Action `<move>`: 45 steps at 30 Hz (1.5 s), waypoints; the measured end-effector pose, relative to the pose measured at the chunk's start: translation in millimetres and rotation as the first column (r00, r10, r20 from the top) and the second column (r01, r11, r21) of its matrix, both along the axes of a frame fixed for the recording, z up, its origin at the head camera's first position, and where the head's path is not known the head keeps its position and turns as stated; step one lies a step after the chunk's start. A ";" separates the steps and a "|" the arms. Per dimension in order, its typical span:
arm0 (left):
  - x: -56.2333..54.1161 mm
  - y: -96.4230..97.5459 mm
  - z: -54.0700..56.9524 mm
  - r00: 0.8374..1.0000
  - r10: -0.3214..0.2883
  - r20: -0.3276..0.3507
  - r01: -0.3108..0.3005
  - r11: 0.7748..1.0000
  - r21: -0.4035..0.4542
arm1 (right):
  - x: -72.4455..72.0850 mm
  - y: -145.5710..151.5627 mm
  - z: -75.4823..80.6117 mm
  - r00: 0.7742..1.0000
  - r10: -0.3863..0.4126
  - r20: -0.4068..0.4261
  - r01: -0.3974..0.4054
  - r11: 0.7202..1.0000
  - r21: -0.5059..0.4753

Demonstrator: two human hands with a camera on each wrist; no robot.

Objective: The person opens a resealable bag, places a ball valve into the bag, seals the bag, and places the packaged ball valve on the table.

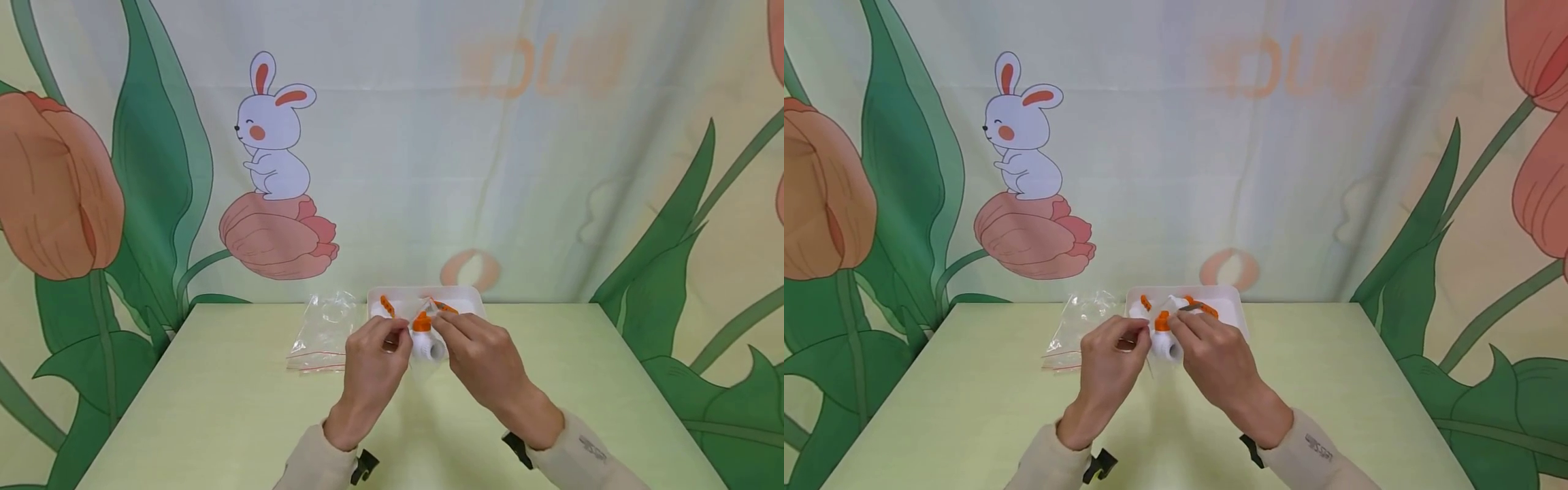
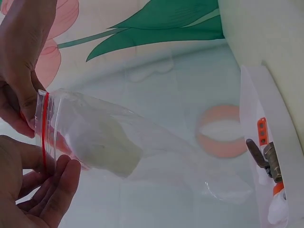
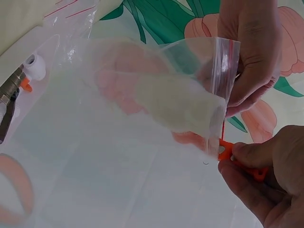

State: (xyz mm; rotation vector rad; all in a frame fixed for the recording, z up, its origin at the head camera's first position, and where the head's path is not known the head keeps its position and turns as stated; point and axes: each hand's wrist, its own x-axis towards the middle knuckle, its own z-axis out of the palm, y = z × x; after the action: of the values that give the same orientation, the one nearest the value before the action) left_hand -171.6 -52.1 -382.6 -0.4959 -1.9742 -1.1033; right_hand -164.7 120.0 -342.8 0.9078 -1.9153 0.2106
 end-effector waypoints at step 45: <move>0.3 7.6 -1.9 0.998 -0.039 0.046 0.038 0.999 0.013 | -7.7 -17.0 -14.3 0.943 -0.167 0.289 0.133 0.982 0.131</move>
State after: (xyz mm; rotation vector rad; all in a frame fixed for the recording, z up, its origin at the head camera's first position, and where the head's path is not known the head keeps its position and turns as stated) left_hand -171.2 -44.4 -384.5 -0.5084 -2.0043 -1.1591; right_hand -172.5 102.9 -357.1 0.8328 -2.2868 0.1587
